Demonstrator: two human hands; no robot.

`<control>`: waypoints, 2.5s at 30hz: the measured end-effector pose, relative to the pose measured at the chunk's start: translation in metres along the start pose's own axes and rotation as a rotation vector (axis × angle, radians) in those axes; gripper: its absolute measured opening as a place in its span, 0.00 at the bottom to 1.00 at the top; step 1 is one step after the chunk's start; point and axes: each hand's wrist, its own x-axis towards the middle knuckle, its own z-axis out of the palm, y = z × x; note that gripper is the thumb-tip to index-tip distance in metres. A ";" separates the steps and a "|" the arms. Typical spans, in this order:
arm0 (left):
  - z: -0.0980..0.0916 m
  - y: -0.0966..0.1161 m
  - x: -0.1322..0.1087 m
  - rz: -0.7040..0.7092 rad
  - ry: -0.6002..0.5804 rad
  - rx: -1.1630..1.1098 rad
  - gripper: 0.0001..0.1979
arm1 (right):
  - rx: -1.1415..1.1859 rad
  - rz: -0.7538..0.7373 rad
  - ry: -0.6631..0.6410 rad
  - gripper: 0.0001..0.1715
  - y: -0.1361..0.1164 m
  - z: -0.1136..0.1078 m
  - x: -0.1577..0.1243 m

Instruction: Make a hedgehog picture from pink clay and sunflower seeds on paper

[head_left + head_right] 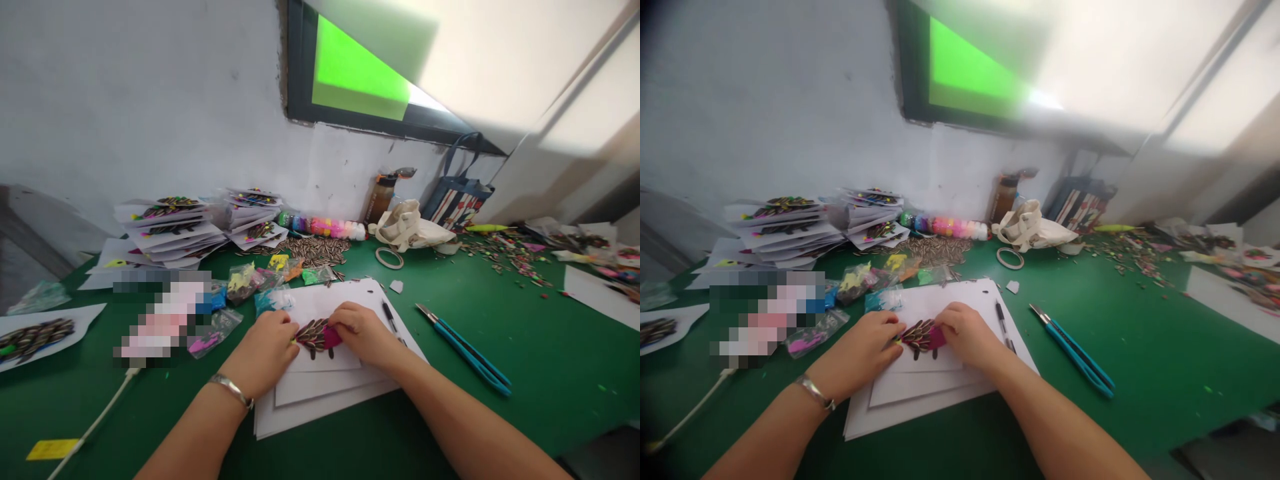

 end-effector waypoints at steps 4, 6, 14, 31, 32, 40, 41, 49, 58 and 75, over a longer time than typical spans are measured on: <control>-0.001 0.000 0.000 -0.008 0.001 0.001 0.09 | -0.031 0.020 -0.018 0.15 0.003 0.002 0.000; -0.001 0.000 0.001 -0.014 -0.007 0.001 0.09 | -0.044 0.021 -0.029 0.14 0.003 0.002 0.001; 0.000 0.000 0.001 0.001 -0.010 0.016 0.09 | -0.075 0.006 -0.010 0.15 -0.001 0.010 0.003; 0.003 0.001 -0.004 -0.011 -0.003 0.067 0.09 | -0.250 0.111 -0.042 0.11 -0.001 0.007 0.000; 0.002 0.001 -0.004 -0.010 -0.004 0.068 0.09 | -0.252 0.109 -0.043 0.11 -0.001 0.008 0.000; 0.001 0.001 -0.003 -0.015 0.007 0.054 0.09 | -0.238 0.101 -0.030 0.11 -0.004 0.005 0.004; 0.001 0.001 -0.003 -0.017 0.007 0.046 0.08 | -0.237 0.109 -0.015 0.10 -0.002 0.002 0.004; 0.000 0.005 -0.002 -0.030 0.004 0.066 0.09 | -0.543 0.340 0.106 0.14 0.053 -0.043 0.018; -0.001 0.008 -0.008 -0.052 -0.002 0.112 0.09 | -0.739 0.310 -0.003 0.15 0.103 -0.040 0.044; -0.059 -0.067 -0.053 -0.541 0.315 0.367 0.23 | -0.353 0.118 0.339 0.12 0.026 -0.051 -0.002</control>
